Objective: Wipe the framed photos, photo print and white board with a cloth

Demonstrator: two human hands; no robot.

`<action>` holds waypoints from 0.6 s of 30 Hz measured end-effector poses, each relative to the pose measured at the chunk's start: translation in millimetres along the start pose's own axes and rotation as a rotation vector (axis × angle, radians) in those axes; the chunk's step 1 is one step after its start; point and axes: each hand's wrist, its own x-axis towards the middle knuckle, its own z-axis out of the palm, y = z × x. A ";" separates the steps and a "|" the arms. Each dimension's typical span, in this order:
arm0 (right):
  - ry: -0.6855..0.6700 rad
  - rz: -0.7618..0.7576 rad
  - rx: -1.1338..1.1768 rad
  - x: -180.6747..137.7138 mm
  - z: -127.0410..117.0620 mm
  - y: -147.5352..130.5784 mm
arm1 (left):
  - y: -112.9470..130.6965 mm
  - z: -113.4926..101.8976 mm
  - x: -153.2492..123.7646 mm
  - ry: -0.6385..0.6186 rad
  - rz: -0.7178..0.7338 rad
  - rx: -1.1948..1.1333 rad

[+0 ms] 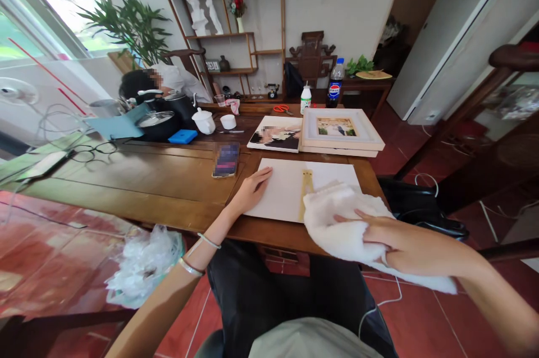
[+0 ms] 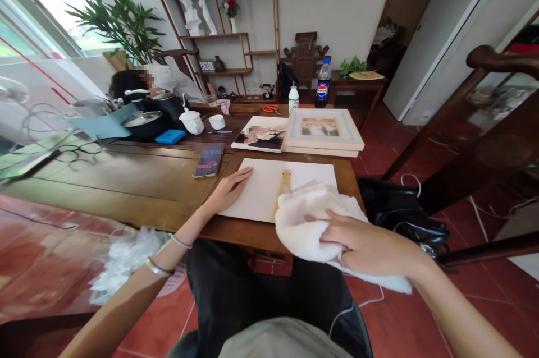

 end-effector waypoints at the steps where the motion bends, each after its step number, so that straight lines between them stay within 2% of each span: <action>1: -0.020 0.020 0.024 0.5 -4.3 3.1 | -0.1 0.0 0.0 0.001 0.004 -0.001; 3: -0.001 0.062 0.058 10.3 -14.3 13.9 | 0.0 -0.3 0.0 -0.001 0.007 -0.002; 7: 0.161 0.104 0.184 51.5 -32.6 43.9 | 1.0 -1.3 -0.1 -0.004 0.000 -0.006; 11: 0.328 0.148 0.305 94.2 -35.3 59.7 | -0.2 -1.4 -0.1 -0.013 0.007 -0.003; 15: 0.541 0.174 0.175 116.5 -14.5 45.7 | -3.0 -0.8 0.2 -0.021 0.014 0.003; 18: 0.543 0.064 0.055 111.0 6.9 23.4 | -2.8 -0.8 0.1 -0.025 0.011 0.005</action>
